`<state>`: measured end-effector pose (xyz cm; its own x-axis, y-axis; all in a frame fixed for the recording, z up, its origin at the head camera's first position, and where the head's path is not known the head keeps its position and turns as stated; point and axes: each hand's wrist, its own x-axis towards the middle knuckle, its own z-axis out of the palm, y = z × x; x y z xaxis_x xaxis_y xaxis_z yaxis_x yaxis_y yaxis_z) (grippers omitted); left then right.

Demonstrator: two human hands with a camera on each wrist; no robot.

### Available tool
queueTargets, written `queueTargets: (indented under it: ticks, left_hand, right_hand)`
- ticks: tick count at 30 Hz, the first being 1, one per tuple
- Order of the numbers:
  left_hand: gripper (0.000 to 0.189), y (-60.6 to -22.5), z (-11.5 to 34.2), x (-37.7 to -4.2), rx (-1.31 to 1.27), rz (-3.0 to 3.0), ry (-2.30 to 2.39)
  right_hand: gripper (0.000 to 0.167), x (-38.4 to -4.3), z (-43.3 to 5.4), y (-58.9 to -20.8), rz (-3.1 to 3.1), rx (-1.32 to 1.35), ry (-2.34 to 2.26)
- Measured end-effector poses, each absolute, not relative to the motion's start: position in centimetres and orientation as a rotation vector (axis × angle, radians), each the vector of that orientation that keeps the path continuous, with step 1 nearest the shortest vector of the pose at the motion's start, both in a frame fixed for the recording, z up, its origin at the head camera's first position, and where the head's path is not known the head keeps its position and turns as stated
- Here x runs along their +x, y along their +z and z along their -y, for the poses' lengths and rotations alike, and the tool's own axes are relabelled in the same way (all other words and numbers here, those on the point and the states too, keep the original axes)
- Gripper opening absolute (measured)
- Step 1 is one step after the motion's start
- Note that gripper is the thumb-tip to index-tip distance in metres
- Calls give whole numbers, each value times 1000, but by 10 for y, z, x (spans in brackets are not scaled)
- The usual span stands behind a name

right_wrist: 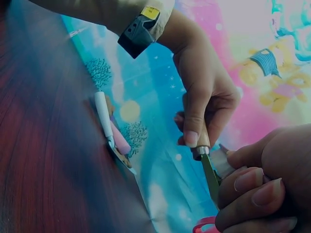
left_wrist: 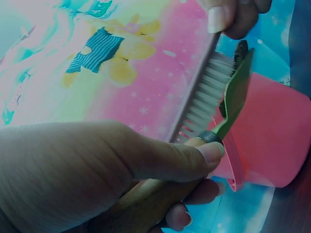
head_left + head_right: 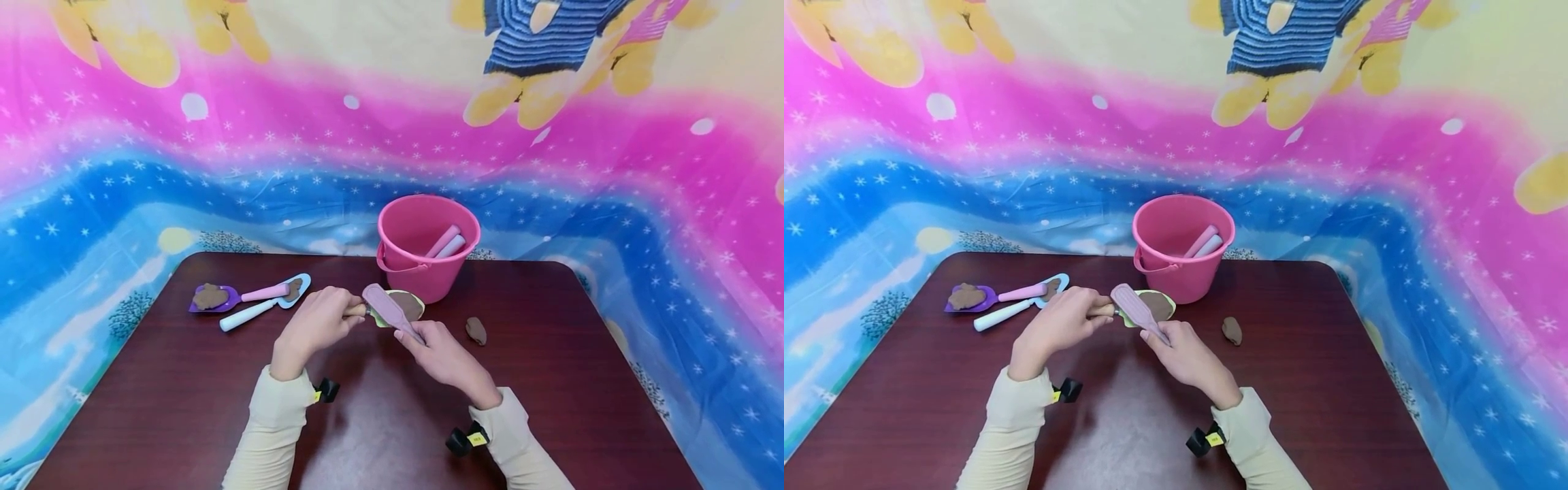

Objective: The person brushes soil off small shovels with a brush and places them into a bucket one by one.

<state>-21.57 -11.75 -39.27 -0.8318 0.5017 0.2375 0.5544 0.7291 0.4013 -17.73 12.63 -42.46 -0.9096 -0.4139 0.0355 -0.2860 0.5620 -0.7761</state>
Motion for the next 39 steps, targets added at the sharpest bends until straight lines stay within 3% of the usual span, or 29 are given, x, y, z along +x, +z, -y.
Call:
queueTargets:
  ticks: [15, 23, 30, 39]
  left_hand:
    - [48, -392, 124, -219, -847, 2864, -768]
    - [32, -393, 127, -221, -852, 2892, -798]
    - [42, -395, 130, -223, -872, 2881, -794]
    - [7, -395, 134, -223, -841, 2893, -818]
  right_hand:
    - [30, -178, -126, -428, -2695, -504, -1200]
    - [25, -177, -127, -427, -2699, -444, -1177]
    - [35, -177, -129, -426, -2710, -450, -1162]
    - [33, -177, -130, -425, -2701, -422, -1155]
